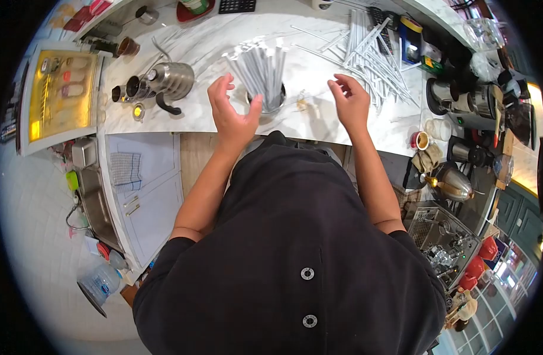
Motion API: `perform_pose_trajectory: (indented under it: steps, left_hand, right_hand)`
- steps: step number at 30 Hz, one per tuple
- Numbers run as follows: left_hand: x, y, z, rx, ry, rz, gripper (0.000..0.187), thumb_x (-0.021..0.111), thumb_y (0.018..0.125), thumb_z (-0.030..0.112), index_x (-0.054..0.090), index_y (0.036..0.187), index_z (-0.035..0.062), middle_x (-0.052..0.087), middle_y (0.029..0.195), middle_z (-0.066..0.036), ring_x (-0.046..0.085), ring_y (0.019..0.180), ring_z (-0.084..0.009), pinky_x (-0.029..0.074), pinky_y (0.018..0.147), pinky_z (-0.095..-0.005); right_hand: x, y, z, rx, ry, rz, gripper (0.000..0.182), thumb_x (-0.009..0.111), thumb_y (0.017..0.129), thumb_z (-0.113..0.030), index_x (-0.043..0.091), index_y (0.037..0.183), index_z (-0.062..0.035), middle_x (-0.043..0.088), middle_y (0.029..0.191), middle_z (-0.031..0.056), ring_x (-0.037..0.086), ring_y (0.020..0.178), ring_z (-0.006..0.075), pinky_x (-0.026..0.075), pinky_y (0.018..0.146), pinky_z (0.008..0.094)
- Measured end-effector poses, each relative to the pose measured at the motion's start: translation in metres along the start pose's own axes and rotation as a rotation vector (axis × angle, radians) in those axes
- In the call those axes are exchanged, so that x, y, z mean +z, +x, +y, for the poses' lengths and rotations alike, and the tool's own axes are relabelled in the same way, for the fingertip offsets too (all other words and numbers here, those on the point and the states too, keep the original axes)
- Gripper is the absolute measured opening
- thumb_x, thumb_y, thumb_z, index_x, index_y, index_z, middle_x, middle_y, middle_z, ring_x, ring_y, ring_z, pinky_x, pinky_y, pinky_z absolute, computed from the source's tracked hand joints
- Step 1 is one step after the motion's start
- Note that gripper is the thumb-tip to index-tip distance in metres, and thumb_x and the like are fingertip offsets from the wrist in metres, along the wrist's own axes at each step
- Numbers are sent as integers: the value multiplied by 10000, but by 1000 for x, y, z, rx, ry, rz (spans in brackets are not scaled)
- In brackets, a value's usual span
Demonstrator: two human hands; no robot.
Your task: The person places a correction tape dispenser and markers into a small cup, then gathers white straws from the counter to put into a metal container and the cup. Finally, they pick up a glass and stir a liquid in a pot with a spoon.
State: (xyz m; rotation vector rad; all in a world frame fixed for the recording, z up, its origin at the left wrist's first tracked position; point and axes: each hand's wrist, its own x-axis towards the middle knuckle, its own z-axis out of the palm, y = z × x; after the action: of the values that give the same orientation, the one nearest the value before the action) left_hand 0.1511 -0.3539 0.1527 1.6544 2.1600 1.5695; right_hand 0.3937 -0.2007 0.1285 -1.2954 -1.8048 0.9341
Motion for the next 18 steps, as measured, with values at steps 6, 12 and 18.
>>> perform_pose_trajectory:
  steps: [6,12,18]
  left_hand:
    - [60,16,64,192,-280,-302,472,842,840,81,644,1267,46,710,1091,-113,688,933,-252,553,850,-377]
    - [210,27,55,-315,-138,-515,381,800,932,284,725,1230,58,758,1021,-102,720,896,-279,572,826,-382]
    - [310,34,34,-535,213,-501,360,789,931,388,774,1172,120,786,1088,-142,747,1003,-340,586,854,-453]
  right_hand:
    - [-69,24,89,167,-281,43,295,803,911,-240,786,1140,-54,770,1023,137,714,868,275,569,775,402]
    - [-89,39,146,3,-612,-13,312,790,880,-222,753,1149,-69,741,1076,144,683,1029,361,565,871,476]
    - [-93,44,163,-116,-683,-128,259,742,868,-121,738,1123,-73,715,1036,147,675,974,360,567,832,477]
